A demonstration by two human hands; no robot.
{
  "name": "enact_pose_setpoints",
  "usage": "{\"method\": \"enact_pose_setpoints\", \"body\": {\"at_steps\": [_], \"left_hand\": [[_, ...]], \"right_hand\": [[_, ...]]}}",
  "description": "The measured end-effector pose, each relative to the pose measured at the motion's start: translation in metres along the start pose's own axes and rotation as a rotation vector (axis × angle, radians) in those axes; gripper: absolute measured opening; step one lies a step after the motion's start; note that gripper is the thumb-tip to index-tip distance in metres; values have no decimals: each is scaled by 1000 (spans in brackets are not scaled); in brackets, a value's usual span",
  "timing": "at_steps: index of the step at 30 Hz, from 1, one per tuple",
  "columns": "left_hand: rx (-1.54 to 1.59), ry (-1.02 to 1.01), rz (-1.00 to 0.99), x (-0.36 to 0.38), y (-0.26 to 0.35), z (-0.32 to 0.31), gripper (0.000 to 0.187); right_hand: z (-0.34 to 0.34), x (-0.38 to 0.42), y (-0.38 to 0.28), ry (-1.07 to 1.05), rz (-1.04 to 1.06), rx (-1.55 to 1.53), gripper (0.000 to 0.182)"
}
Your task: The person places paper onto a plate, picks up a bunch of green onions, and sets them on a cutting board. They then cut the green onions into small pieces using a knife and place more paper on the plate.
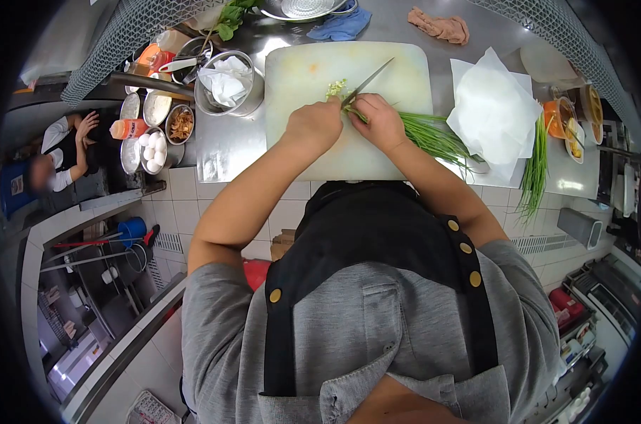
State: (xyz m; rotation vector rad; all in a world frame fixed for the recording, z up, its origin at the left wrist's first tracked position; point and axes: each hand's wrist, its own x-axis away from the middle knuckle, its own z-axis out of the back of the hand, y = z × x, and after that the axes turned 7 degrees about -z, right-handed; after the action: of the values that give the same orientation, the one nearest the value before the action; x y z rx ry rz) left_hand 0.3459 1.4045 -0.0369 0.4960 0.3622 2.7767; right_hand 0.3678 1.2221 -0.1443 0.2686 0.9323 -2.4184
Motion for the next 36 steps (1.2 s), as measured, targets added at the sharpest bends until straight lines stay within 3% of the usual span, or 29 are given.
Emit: {"method": "enact_pose_setpoints", "body": {"at_steps": [5,13,20,22,29,36], "left_hand": [[-6,-90,44,23,-4,10,21],[45,122,-15,-20,-13,-49,20],[-2,62,-1,7,-7,-18,20],[43,1,82,6,-3,-25,20],[84,164,-42,-17,-12,-38,19],[-1,60,40,9,-5,-31,19]], "right_hand": [[0,-4,-3,22,2,-11,20],[0,-4,-2,-1,10,8,21],[0,-4,-2,12,23,16,21],[1,-4,-2,2,9,5,21],[1,-3,-2,2,10,-8,22],[1,-3,-3,25,15,-19,23]]}}
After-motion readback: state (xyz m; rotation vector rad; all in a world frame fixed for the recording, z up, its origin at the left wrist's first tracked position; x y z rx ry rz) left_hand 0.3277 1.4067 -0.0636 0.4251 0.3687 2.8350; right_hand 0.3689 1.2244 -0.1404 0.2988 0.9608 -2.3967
